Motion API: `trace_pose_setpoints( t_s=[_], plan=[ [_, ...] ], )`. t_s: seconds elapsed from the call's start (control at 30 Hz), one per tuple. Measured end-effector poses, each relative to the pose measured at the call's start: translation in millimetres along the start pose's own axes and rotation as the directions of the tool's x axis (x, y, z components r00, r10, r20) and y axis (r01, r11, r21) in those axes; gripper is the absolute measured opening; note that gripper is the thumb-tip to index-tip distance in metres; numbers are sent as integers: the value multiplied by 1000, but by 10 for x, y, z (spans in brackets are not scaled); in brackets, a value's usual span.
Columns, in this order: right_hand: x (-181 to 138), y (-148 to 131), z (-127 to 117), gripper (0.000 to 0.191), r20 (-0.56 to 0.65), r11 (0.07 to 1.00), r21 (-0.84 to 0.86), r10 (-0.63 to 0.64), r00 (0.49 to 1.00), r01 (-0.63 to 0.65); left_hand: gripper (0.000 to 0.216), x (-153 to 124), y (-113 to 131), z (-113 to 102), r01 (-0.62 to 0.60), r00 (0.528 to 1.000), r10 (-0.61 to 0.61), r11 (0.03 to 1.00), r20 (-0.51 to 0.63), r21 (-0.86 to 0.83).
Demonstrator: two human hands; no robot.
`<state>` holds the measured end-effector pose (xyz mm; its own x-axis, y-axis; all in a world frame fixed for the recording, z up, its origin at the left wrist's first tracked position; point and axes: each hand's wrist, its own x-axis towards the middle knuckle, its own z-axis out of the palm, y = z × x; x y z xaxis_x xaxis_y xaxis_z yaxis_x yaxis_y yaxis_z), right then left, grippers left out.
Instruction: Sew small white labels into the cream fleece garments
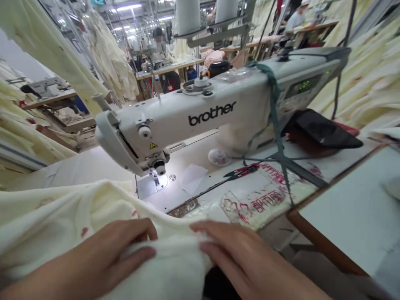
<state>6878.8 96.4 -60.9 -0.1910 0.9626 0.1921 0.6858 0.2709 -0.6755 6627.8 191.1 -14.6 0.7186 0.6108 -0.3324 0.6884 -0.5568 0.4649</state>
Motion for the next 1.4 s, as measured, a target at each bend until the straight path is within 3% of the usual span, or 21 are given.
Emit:
trace_pose_setpoints(
  t_s=[0.07,0.17,0.23,0.3,0.43,0.57,0.63,0.77,0.93,1.1,1.23,1.33,1.4],
  plan=[
    [210,0,22,10,88,990,32,137,987,-140,17,122,15,-79,143,988,-147,986,48,84],
    [483,11,79,11,179,988,-18,156,971,-155,17,253,120,-90,243,956,-278,932,96,270],
    [556,39,102,13,229,989,-38,147,962,-142,20,295,259,-15,269,948,-314,873,46,407],
    [562,87,106,14,265,988,-46,155,952,-148,24,338,416,107,249,965,-256,853,-48,459],
    [562,167,73,11,307,990,-24,137,942,-136,14,477,539,338,189,974,-141,939,-179,289],
    [696,130,-9,10,364,992,90,54,930,-93,10,517,349,350,97,986,-82,991,-143,98],
    [807,88,-50,8,439,979,155,50,897,-131,13,469,229,278,56,991,-57,998,-119,-14],
    [1026,38,-74,5,615,919,268,68,785,-289,24,345,50,117,98,992,-115,964,-52,-247],
    [1169,-13,-80,7,713,872,308,54,699,-381,28,287,-6,39,105,994,-109,943,4,-317],
    [1175,-100,-141,9,710,903,234,94,698,-360,27,308,45,43,185,983,-164,866,87,-464],
    [1120,-106,-168,8,681,919,202,117,723,-339,23,317,89,100,206,971,-241,846,-8,-492],
    [1080,-88,-165,24,628,943,197,89,773,-269,19,310,121,147,179,961,-258,860,-103,-479],
    [1060,-76,-142,29,626,953,178,84,776,-247,17,303,130,170,174,957,-262,865,-127,-471]
  ],
)
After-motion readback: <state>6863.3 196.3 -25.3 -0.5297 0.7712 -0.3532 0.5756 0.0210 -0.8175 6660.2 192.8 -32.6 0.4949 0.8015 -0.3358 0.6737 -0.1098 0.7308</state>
